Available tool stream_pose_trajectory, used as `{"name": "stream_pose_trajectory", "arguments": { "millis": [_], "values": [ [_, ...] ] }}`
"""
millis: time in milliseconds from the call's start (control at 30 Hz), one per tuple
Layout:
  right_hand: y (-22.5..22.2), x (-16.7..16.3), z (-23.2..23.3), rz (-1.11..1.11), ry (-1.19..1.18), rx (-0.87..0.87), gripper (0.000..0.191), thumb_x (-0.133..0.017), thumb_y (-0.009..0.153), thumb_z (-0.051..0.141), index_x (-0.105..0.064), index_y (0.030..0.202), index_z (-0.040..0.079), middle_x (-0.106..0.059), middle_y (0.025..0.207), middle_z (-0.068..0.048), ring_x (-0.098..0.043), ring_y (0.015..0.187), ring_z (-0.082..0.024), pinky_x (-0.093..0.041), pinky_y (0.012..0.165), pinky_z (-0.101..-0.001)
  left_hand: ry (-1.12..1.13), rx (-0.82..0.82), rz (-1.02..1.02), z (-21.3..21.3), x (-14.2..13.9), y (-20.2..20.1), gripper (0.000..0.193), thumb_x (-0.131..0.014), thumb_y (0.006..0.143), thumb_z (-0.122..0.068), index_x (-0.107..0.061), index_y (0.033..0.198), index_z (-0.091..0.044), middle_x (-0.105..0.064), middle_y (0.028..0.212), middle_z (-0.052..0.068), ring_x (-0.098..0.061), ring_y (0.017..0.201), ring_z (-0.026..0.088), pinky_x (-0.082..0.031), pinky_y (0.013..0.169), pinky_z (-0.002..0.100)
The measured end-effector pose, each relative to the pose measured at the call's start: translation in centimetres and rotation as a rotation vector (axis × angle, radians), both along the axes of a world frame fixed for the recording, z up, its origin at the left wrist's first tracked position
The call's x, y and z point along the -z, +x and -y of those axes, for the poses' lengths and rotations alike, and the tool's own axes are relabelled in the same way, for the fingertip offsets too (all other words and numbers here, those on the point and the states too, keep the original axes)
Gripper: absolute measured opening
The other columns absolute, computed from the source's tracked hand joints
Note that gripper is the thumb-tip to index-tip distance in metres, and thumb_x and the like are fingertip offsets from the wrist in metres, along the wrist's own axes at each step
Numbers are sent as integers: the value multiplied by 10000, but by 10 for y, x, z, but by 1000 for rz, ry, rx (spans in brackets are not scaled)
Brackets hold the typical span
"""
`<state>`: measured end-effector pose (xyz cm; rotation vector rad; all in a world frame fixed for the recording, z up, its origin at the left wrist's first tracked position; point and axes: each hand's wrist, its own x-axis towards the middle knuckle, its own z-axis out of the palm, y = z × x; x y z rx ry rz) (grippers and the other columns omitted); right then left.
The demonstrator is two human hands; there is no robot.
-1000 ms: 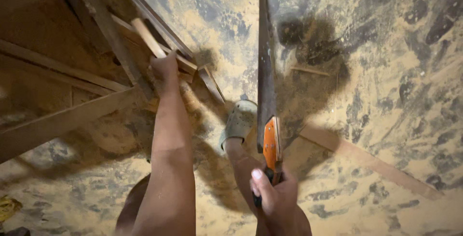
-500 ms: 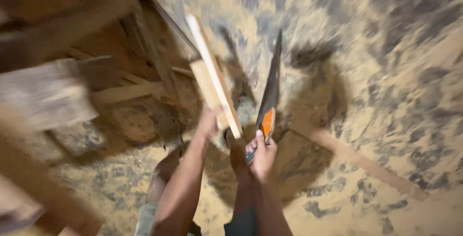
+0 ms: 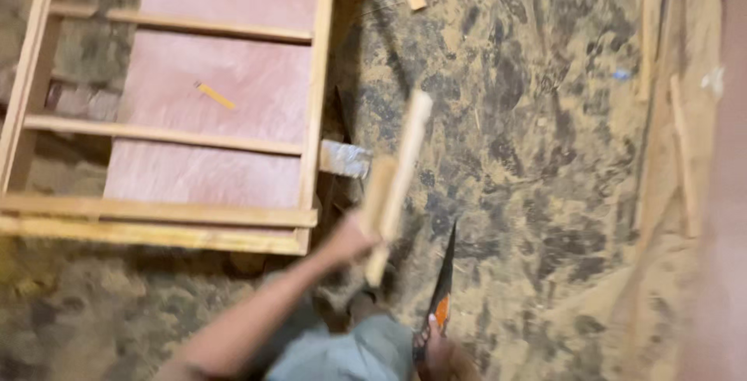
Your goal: The person kneels on the workshop floor beside a wooden frame laid over a panel, saws thin wood strips to length with a hand saw, marks a strip with a pencil, and fits the cut strips into the frame as crossbars, pressing them into place by hand.
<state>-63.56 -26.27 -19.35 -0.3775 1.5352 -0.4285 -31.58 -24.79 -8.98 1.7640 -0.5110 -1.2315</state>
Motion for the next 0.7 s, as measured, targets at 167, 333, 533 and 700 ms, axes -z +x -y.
{"name": "stream_pose_trajectory", "arguments": {
  "millis": [167, 333, 533, 700],
  "values": [
    [27, -46, -13, -89, -166, -18, 238, -684, 937, 259, -540, 811, 117, -398, 573, 1, -387, 461, -163, -340, 438, -357, -12, -442, 413, -36, -25, 140, 596, -745, 747, -135, -571, 1299, 6, -734, 989, 212, -740, 876, 342, -596, 780, 437],
    [90, -84, -41, -120, -175, 91, 354, -690, 935, 336, -490, 757, 104, -358, 547, -33, -372, 438, -214, -344, 433, -401, 200, -584, 519, -93, -57, 284, 517, -773, 814, -188, -619, 1277, -15, -730, 1066, 238, -704, 1000, 396, -558, 859, 471],
    [165, -110, -82, -118, -200, 29, 474, -672, 966, 406, -472, 712, 60, -428, 566, -59, -421, 457, -214, -377, 457, -401, 78, -416, 308, -151, -73, 402, 464, -750, 799, -201, -674, 1234, -58, -755, 1094, 188, -744, 1002, 312, -581, 855, 426],
    [213, -107, -115, 34, -189, -6, 434, -653, 947, 401, -470, 669, 123, -439, 546, -34, -455, 464, -206, -401, 467, -392, 150, -526, 309, -185, -60, 447, 465, -752, 844, -296, -683, 1243, -68, -753, 1105, 210, -722, 1014, 358, -557, 867, 470]
  ]
}}
